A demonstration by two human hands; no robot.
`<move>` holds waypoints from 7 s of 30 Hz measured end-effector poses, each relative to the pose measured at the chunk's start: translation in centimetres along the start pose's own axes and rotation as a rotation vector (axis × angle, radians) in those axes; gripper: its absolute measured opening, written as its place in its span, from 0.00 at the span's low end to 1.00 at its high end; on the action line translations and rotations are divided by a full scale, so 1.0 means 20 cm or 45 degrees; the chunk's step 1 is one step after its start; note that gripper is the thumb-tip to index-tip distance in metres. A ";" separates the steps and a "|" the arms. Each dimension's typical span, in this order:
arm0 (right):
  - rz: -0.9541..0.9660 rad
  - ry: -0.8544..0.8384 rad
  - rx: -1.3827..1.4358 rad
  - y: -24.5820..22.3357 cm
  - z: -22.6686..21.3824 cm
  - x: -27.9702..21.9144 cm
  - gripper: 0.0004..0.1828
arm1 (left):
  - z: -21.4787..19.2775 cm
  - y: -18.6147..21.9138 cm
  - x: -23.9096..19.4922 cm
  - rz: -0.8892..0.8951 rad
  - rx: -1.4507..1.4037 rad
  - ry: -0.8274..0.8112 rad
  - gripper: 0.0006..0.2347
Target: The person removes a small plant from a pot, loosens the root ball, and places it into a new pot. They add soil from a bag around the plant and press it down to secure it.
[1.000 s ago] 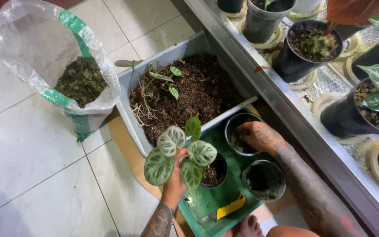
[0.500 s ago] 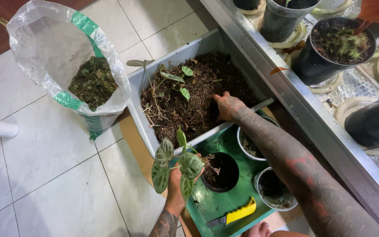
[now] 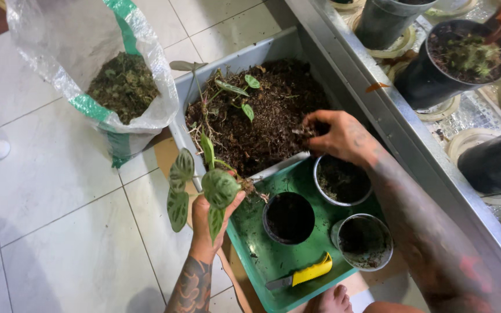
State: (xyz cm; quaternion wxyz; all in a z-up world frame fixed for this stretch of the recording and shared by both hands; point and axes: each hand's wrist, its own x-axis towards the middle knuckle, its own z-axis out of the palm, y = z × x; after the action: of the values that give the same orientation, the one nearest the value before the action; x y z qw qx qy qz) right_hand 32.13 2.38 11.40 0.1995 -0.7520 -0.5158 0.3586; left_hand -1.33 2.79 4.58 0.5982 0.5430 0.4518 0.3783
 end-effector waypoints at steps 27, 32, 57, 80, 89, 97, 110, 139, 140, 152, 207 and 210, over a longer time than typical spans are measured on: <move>-0.570 -0.316 -0.481 0.17 0.81 -0.49 0.28 | 0.17 -0.09 -0.09 -0.134 -0.397 -0.303 0.20; -0.168 -0.186 0.073 0.39 0.51 -0.53 0.15 | 0.14 -0.11 -0.18 -0.044 0.164 -0.278 0.14; 0.252 0.023 -0.424 0.96 0.57 -0.13 0.29 | 0.21 -0.43 -0.19 -0.513 -0.940 -0.181 0.17; 0.321 0.354 0.807 0.80 0.35 -0.29 0.19 | 0.19 -0.68 -0.25 0.045 0.052 -0.388 0.31; 0.102 0.387 0.104 0.96 0.43 -0.20 0.13 | 0.21 -0.44 -0.12 -0.336 -0.637 -0.215 0.14; 0.037 0.435 0.030 1.05 0.47 -0.10 0.14 | 0.02 0.00 0.60 0.177 -0.441 -0.297 0.07; -0.003 -0.005 -0.277 1.10 0.50 -0.06 0.35 | 0.26 -0.06 1.00 0.266 1.260 -0.036 0.15; 0.122 0.296 -0.032 1.02 0.46 -0.13 0.20 | 0.33 -0.12 1.10 0.319 0.867 0.047 0.18; 0.149 0.276 0.029 0.98 0.44 -0.13 0.20 | 0.28 -0.12 1.12 0.248 0.881 0.058 0.16; 0.567 0.228 0.495 0.83 0.36 -0.16 0.19 | -0.25 -0.56 1.73 -0.050 1.321 0.320 0.17; 0.050 -0.447 1.386 0.26 0.56 -0.57 0.22 | 0.39 0.07 -0.13 -0.412 -0.111 -0.342 0.10; 0.027 -0.437 1.375 0.28 0.57 -0.57 0.19 | 0.39 0.05 -0.15 -0.256 -0.002 -0.309 0.09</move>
State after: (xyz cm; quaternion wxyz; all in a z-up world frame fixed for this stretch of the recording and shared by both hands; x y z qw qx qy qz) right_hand 24.73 -11.00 3.86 0.4655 -0.4792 -0.2764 0.6908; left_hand 5.17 -2.31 5.98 0.6836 0.5365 0.4279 0.2484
